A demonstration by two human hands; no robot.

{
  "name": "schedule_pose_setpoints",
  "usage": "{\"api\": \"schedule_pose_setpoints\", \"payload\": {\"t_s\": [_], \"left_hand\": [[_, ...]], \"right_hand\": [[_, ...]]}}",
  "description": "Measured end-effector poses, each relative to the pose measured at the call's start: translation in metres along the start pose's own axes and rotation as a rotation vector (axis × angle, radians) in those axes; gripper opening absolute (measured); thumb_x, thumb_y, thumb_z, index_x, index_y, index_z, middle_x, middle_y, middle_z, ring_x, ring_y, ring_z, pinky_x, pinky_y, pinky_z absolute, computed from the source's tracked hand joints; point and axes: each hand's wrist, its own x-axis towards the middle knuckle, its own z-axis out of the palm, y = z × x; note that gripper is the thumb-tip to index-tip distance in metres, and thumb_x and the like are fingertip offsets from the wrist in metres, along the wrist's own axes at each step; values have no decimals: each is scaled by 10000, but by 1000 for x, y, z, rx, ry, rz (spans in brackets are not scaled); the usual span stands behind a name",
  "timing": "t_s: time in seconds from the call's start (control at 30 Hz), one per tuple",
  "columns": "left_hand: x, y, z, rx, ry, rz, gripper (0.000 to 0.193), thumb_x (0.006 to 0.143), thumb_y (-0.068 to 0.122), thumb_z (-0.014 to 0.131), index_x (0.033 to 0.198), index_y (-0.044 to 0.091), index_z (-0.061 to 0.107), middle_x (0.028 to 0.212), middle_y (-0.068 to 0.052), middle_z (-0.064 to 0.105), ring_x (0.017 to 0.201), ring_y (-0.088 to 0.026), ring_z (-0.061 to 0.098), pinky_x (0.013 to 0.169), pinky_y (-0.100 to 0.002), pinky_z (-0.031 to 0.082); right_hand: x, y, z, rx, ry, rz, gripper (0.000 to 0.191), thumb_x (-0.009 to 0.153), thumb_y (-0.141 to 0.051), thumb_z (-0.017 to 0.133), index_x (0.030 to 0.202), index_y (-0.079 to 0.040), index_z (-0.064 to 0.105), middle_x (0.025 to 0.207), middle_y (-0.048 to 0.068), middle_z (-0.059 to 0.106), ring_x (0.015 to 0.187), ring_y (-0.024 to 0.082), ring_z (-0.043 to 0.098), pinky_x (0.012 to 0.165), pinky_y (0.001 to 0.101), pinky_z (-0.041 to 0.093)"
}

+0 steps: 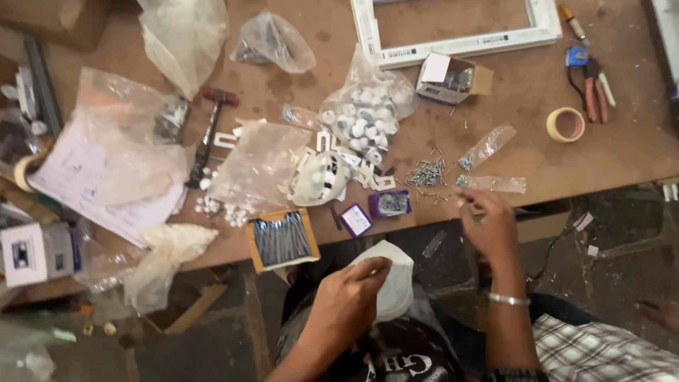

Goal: The person sorts small white plastic fittings and metal fasteners at a cluttered workbench, picking pieces from piles and placing them into small purple boxes and plastic bags. They open and close the containers, move bags aside, and press parts together while working through the piles.

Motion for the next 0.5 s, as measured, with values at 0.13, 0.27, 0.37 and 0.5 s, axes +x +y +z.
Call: {"api": "schedule_pose_setpoints", "payload": {"t_s": [0.13,0.27,0.37,0.5], "left_hand": [[22,0,50,49,94,-144,315,792,-6,611,1087,-10,722,1172,-89,707,885,-318,719,744,-408,573],[44,-12,99,66,60,-328,308,810,10,635,1103,-22,721,1186,-117,700,884,-364,695,750,-453,556],[44,-15,127,-66,33,-473,198,817,56,672,1003,14,723,1231,-112,700,937,-377,696,774,-461,561],[40,-30,154,-156,124,-527,243,755,3,628,981,17,716,1233,-134,681,969,-374,702,812,-457,574]], "right_hand": [[33,47,0,104,37,-107,190,922,-54,696,1102,-47,757,1055,124,758,903,215,741,822,320,579],[15,42,16,326,-350,-450,255,703,49,639,847,-114,771,935,68,788,932,241,769,827,361,586],[-16,29,29,310,-617,-652,250,668,27,619,894,-53,688,981,141,729,994,345,717,894,423,572],[-15,38,42,105,-826,-584,302,670,-81,683,953,10,635,938,183,697,907,398,673,794,456,523]]}}
